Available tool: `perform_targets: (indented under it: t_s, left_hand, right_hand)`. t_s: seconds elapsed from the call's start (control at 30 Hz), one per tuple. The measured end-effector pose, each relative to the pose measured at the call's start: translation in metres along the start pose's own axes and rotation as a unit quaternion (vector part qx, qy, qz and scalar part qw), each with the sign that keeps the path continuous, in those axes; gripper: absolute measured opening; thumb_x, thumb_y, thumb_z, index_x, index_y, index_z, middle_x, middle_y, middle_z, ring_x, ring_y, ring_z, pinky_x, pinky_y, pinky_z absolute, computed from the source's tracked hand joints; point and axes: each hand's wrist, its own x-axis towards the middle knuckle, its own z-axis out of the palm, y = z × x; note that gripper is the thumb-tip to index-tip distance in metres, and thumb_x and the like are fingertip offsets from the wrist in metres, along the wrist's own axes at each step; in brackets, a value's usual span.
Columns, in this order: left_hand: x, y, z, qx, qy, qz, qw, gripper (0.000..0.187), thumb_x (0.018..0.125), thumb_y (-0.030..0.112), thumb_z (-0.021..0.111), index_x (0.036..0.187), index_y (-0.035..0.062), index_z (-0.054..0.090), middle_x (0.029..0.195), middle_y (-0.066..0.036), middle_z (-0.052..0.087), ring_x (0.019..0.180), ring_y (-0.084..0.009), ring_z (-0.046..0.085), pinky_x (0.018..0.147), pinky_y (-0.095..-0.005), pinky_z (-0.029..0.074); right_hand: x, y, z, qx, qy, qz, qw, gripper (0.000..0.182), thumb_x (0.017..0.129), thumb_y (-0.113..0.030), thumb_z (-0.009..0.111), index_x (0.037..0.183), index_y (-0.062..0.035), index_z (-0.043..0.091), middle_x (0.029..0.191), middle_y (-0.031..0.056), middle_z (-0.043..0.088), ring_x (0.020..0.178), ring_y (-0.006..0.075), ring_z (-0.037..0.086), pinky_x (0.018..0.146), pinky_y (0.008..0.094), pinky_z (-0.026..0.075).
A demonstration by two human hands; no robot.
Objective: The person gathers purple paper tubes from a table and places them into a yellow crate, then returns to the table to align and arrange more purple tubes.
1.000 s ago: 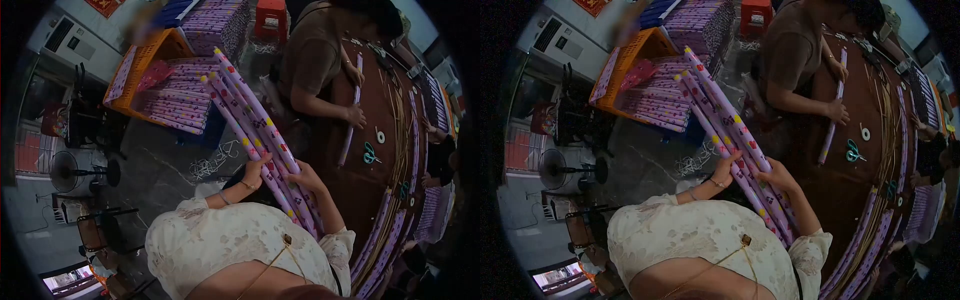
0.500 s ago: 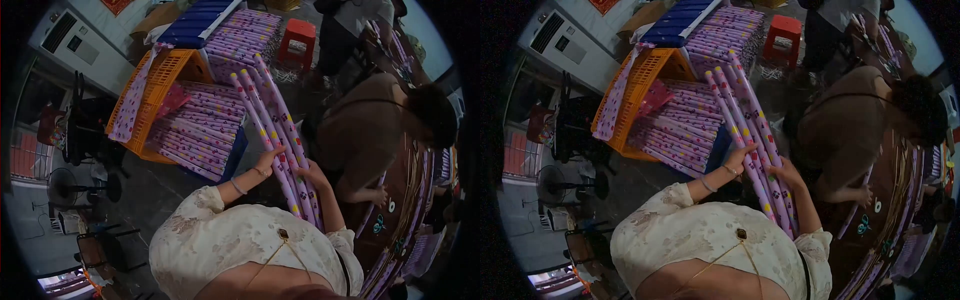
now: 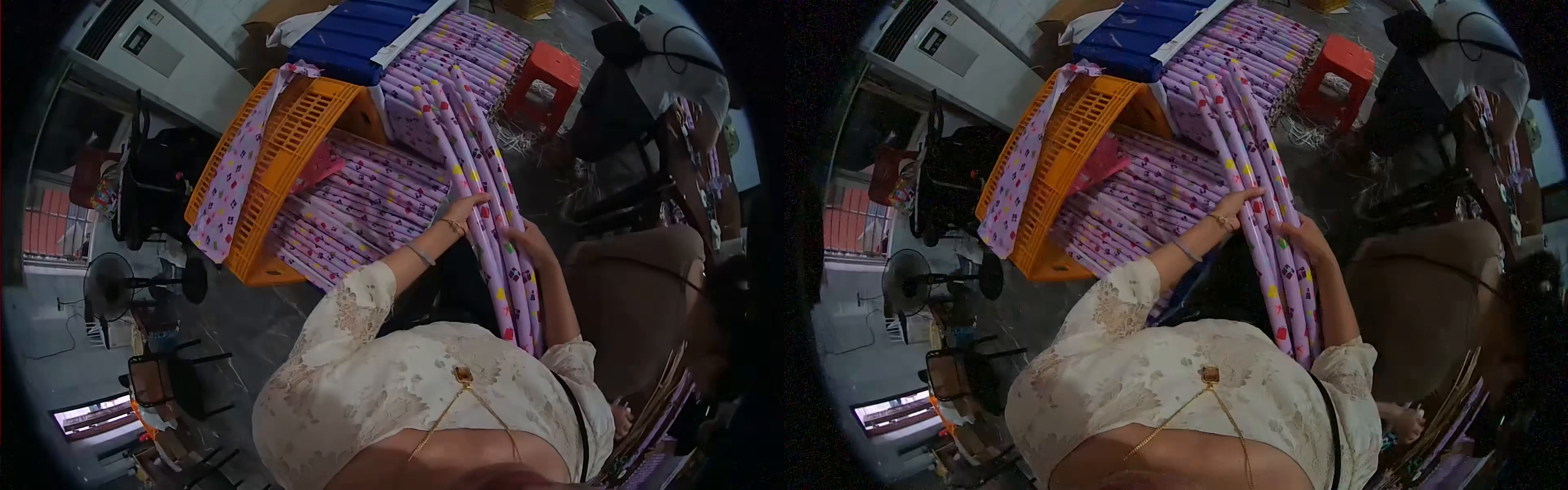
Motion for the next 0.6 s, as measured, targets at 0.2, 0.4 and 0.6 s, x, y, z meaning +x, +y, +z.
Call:
perform_targets:
  t_s: [0.2,0.4,0.6]
  left_hand:
    - [0.095,0.103,0.004,-0.015,0.043,-0.007,0.999,0.024,0.076,0.011,0.064,0.097,0.0038,0.056,0.084,-0.01,0.061,0.071,-0.024,0.062,0.062,-0.0398,0.055]
    - [0.163,0.156,0.0,-0.068,0.066,-0.004,0.995,0.026,0.074,0.015,0.066,0.097,0.0073,0.056,0.083,-0.008,0.06,0.071,-0.0234,0.061,0.063,-0.0408,0.054]
    - [0.217,0.184,-0.012,-0.126,0.123,0.074,0.982,0.03,0.07,0.014,0.07,0.097,0.0067,0.057,0.085,-0.007,0.06,0.074,-0.0223,0.061,0.065,-0.0387,0.053]
  right_hand:
    - [0.141,-0.065,-0.027,0.008,-0.052,-0.03,0.998,0.043,0.073,-0.021,0.068,0.108,0.0017,0.054,0.091,0.0066,0.06,0.077,0.0131,0.058,0.073,0.0257,0.046]
    - [0.232,-0.13,-0.052,-0.025,-0.093,0.051,0.994,0.047,0.072,-0.022,0.065,0.111,0.0005,0.052,0.097,0.0069,0.059,0.082,0.0148,0.058,0.077,0.0278,0.045]
    - [0.318,-0.175,-0.068,-0.097,-0.192,0.057,0.975,0.049,0.071,-0.025,0.067,0.109,0.0008,0.053,0.096,0.0071,0.059,0.083,0.016,0.057,0.078,0.0277,0.045]
